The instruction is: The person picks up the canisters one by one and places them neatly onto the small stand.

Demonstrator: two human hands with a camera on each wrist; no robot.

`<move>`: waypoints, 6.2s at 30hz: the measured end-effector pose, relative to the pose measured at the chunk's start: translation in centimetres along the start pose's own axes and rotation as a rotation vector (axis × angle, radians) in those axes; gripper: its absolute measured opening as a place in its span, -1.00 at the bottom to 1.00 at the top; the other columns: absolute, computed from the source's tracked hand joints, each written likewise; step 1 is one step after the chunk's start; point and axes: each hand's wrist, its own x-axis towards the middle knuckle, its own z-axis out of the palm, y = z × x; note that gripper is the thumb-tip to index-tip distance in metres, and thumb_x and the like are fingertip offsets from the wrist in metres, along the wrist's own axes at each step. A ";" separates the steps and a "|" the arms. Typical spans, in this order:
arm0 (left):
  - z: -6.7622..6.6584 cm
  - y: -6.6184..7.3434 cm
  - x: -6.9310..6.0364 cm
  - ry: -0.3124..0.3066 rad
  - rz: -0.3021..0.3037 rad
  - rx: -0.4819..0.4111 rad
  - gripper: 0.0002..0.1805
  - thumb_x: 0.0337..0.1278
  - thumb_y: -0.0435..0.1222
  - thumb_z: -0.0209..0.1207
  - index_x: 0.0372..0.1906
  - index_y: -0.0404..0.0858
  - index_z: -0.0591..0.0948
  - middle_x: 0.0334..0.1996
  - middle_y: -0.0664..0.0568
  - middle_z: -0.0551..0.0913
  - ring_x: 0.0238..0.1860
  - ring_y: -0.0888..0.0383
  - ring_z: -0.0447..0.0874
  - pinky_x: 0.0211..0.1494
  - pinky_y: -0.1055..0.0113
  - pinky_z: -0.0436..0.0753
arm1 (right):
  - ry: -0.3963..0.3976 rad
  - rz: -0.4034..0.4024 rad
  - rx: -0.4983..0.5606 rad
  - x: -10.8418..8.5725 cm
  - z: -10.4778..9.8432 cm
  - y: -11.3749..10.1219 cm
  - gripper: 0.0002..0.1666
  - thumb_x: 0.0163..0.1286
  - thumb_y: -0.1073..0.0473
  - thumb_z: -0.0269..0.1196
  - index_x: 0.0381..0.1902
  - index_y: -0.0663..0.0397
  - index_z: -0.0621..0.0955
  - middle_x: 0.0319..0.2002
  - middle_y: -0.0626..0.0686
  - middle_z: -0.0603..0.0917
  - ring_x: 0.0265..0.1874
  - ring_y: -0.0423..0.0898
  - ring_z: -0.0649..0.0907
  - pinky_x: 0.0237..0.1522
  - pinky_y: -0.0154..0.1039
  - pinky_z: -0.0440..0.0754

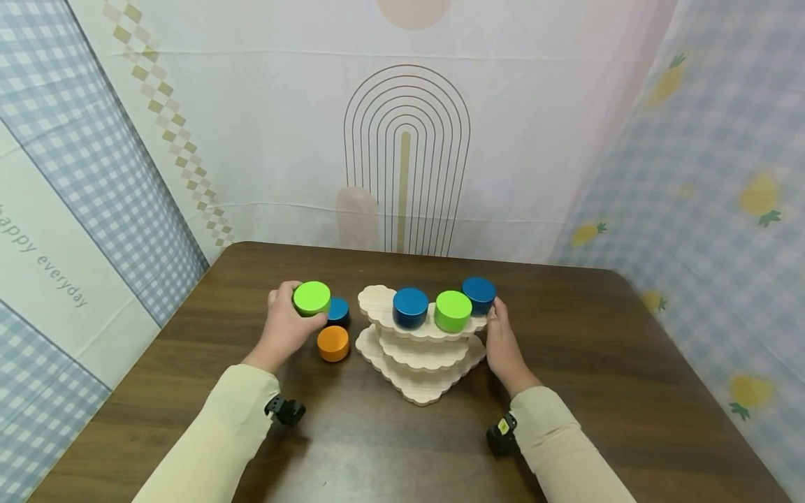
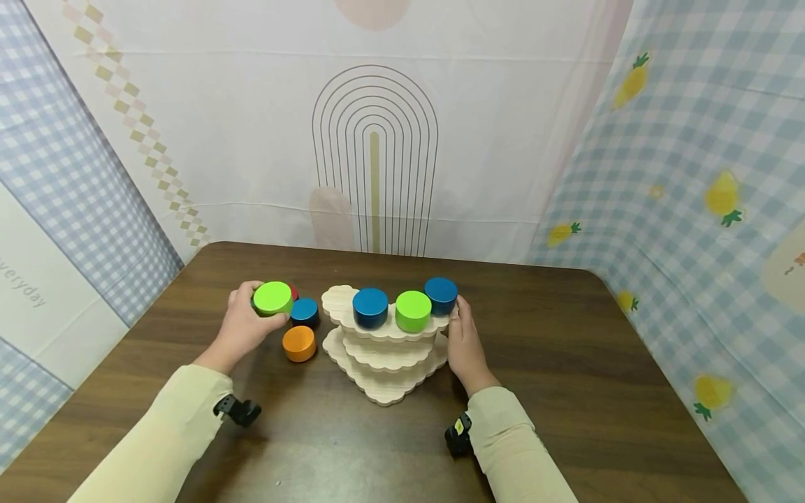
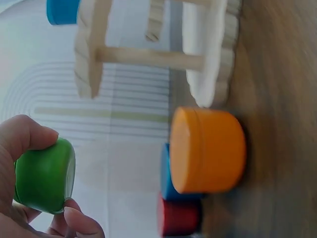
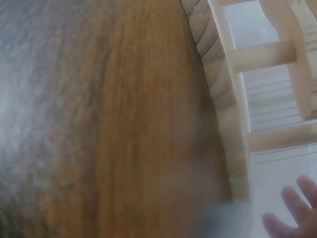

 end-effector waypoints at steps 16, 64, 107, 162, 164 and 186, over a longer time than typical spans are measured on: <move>2.8 3.9 0.3 -0.023 0.055 -0.056 -0.26 -0.07 -0.26 0.34 0.23 -0.32 0.26 0.16 -0.27 0.21 0.09 -0.14 0.30 0.17 -0.10 0.39 | 0.008 -0.024 -0.005 1.7 0.2 3.8 -0.41 0.62 0.05 -0.47 0.50 0.12 -0.14 0.50 0.27 -0.07 0.48 0.24 -0.05 0.37 0.31 -0.08; 7.1 5.1 1.5 -0.085 0.077 0.014 -0.25 -0.03 -0.19 0.36 0.27 -0.29 0.30 0.13 -0.23 0.26 0.07 -0.12 0.39 0.15 -0.03 0.47 | 0.051 -0.047 -0.017 2.4 0.9 5.7 -0.40 0.61 -0.03 -0.49 0.50 0.03 -0.11 0.50 0.23 -0.02 0.48 0.21 -0.02 0.38 0.30 -0.06; 2.7 -3.1 -0.3 -0.216 0.123 0.238 -0.11 0.08 -0.03 0.29 0.42 -0.33 0.19 0.29 -0.34 0.16 0.24 -0.25 0.28 0.27 -0.16 0.36 | 0.056 -0.065 0.004 2.1 0.7 5.1 -0.38 0.61 -0.03 -0.48 0.50 0.13 -0.11 0.49 0.26 -0.05 0.48 0.22 -0.03 0.38 0.28 -0.06; 4.2 -5.2 0.5 -0.240 0.063 0.259 -0.28 -0.14 -0.32 0.44 0.18 -0.41 0.39 0.00 -0.27 0.45 -0.04 -0.11 0.43 0.10 -0.04 0.50 | 0.027 -0.036 -0.007 2.0 0.4 4.7 -0.41 0.62 0.06 -0.47 0.51 0.11 -0.14 0.51 0.24 -0.10 0.49 0.20 -0.07 0.40 0.26 -0.09; 4.2 -5.0 0.4 -0.229 0.071 0.244 -0.29 -0.15 -0.33 0.43 0.17 -0.41 0.39 -0.02 -0.26 0.43 -0.04 -0.10 0.41 0.10 -0.04 0.51 | 0.031 -0.037 -0.019 2.1 0.5 5.1 -0.41 0.62 0.04 -0.48 0.51 0.08 -0.14 0.52 0.22 -0.10 0.49 0.19 -0.07 0.40 0.26 -0.09; 5.5 -2.4 -1.5 -0.178 0.082 0.098 -0.31 -0.20 -0.38 0.42 0.12 -0.40 0.38 -0.03 -0.25 0.33 -0.01 -0.10 0.33 0.06 -0.03 0.47 | 0.048 -0.087 -0.015 2.2 0.7 5.4 -0.40 0.62 0.02 -0.48 0.51 0.10 -0.13 0.51 0.24 -0.07 0.48 0.21 -0.05 0.39 0.27 -0.08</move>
